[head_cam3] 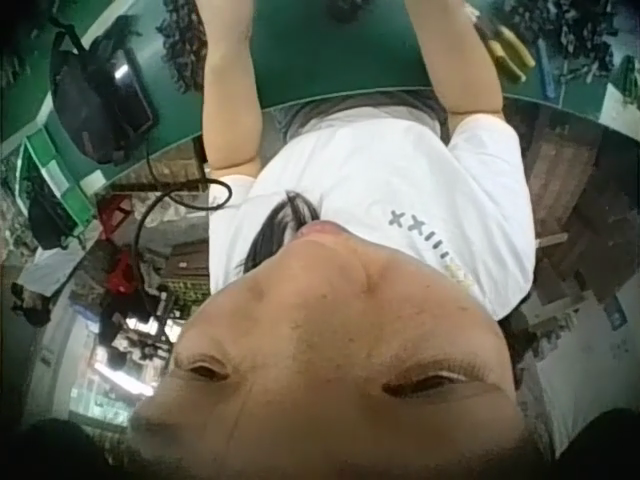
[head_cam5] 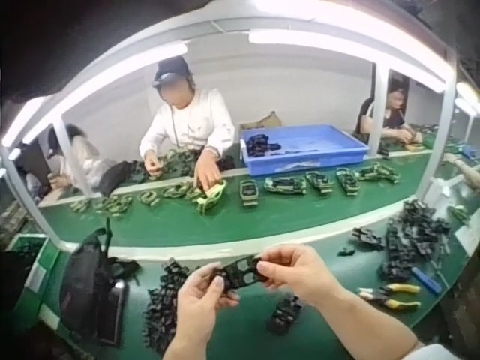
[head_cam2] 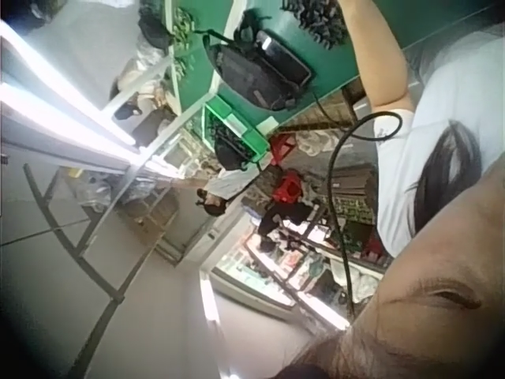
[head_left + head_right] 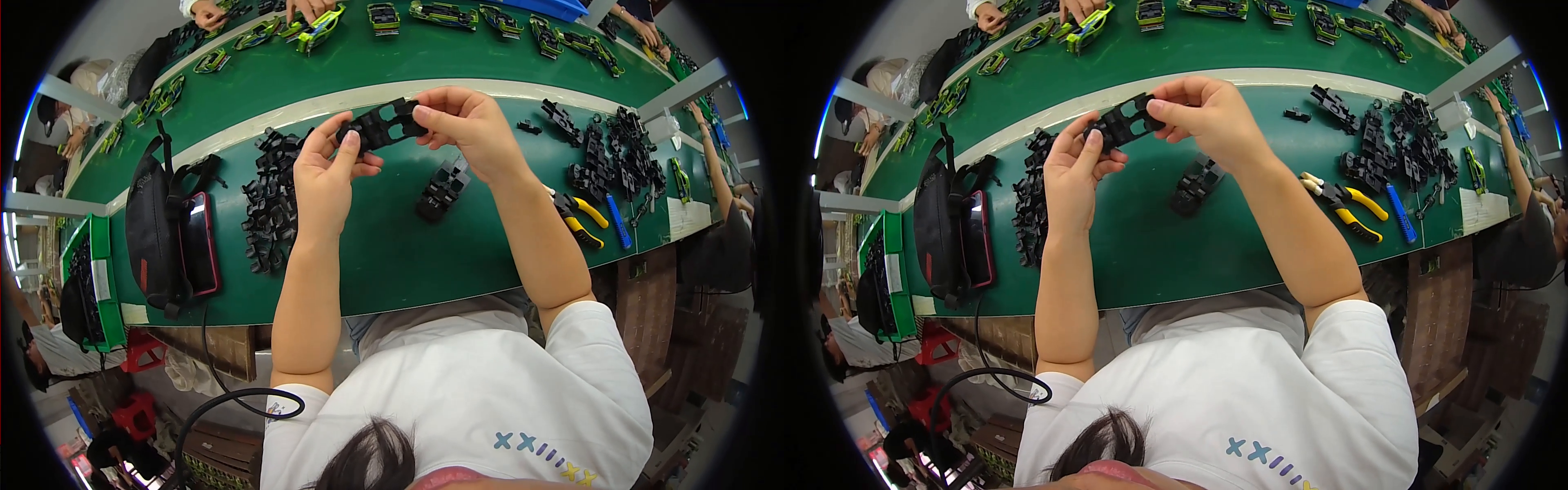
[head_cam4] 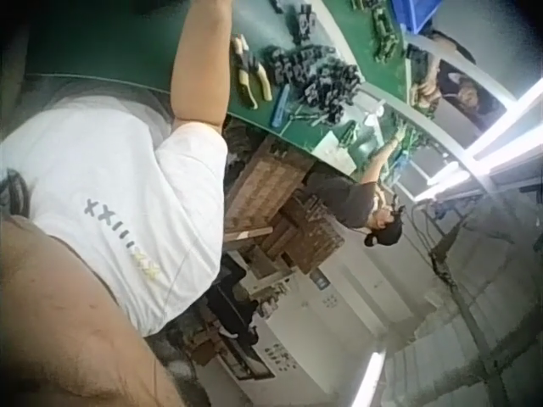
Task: The person assembles toy car chassis by fitting small plastic components into base parts by hand and places the assembled chassis onto toy car shells along the assembly table.
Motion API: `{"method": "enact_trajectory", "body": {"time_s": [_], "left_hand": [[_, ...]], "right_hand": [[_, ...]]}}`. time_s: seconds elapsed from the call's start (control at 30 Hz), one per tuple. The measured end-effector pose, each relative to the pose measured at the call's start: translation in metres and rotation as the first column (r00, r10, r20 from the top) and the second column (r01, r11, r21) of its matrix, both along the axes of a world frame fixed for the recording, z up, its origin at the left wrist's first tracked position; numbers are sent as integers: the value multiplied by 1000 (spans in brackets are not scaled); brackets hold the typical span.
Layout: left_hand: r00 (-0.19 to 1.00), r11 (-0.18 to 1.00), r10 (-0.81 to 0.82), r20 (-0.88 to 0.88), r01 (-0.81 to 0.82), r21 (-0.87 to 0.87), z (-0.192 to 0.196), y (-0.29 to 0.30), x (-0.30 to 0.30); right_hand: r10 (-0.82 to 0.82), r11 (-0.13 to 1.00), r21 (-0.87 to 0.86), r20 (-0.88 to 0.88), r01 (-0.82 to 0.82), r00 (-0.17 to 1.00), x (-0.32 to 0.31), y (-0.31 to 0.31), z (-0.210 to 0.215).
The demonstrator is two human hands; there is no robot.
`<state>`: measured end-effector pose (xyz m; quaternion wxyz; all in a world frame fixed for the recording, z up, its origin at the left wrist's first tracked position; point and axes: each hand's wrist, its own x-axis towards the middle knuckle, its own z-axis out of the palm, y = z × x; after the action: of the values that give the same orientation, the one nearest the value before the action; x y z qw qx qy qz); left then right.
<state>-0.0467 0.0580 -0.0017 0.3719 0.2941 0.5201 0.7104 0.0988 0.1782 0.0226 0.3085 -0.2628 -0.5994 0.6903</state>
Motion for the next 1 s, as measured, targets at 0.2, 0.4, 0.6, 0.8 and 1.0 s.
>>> {"method": "enact_trajectory", "body": {"time_s": [0.2, 0.4, 0.6, 0.8, 1.0], "left_hand": [[995, 1000, -20, -95, 20, 4, -4, 1, 8], [995, 998, -67, -78, 68, 1, -6, 0, 10], [996, 998, -61, -64, 62, 12, 0, -2, 9], [999, 999, -35, -6, 35, -21, -1, -2, 7], [1000, 1000, -21, 11, 21, -20, 4, -4, 9]], "right_hand": [[-39, 995, 95, 167, 23, 985, -1, -9, 3], [-81, 981, 190, 237, 35, 968, 2, -8, 0], [-288, 881, 446, 234, 161, 929, 0, -4, -8], [-25, 999, 42, 298, 13, 954, -1, -3, -1], [2, 997, 67, 284, -22, 959, 1, 3, -10]]}}
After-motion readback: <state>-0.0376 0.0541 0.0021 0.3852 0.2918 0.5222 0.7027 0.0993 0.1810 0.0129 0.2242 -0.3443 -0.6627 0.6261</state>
